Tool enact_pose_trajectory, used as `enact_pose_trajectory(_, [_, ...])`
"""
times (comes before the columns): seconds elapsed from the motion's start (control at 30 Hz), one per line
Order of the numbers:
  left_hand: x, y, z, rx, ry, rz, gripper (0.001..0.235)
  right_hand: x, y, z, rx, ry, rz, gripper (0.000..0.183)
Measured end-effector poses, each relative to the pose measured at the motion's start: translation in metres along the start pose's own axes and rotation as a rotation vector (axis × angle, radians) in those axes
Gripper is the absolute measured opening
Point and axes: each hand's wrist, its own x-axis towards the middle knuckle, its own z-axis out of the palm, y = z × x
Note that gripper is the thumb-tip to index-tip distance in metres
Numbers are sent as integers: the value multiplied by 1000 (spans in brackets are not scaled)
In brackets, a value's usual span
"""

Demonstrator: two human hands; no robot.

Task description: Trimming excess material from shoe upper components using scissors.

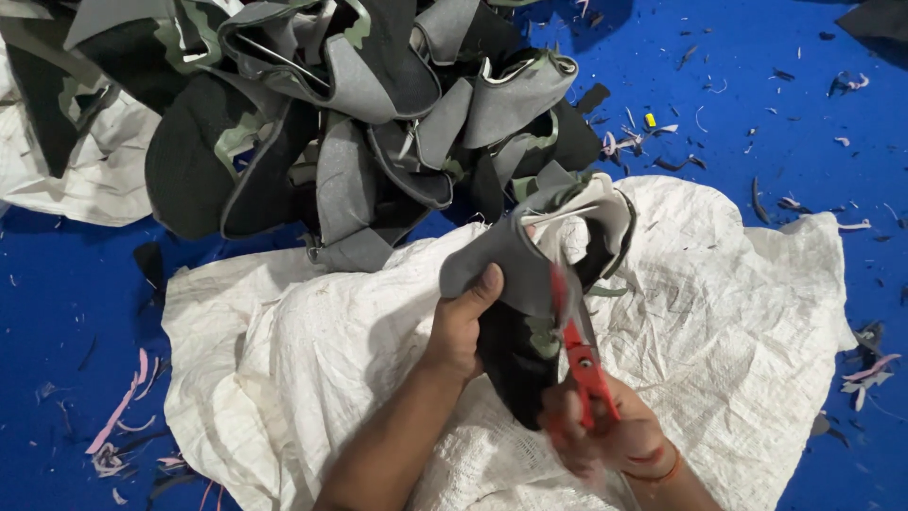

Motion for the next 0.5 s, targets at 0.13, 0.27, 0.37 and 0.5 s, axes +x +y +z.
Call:
enact_pose_trajectory(0.13, [2, 7, 3, 14, 35, 11, 56, 11, -10, 39, -50, -167, -349, 45])
enact_pose_trajectory(0.27, [0, 3, -14, 360, -207, 345, 51, 22, -29, 31, -258, 176, -692, 34])
enact_pose_trajectory(0.37, [-1, 5, -7, 803, -440, 557, 48, 23, -44, 34, -377, 377, -703, 52])
enact_pose_trajectory(0.5, [-3, 5, 16, 1687, -580, 760, 55, 19, -41, 29, -293, 391, -628, 67])
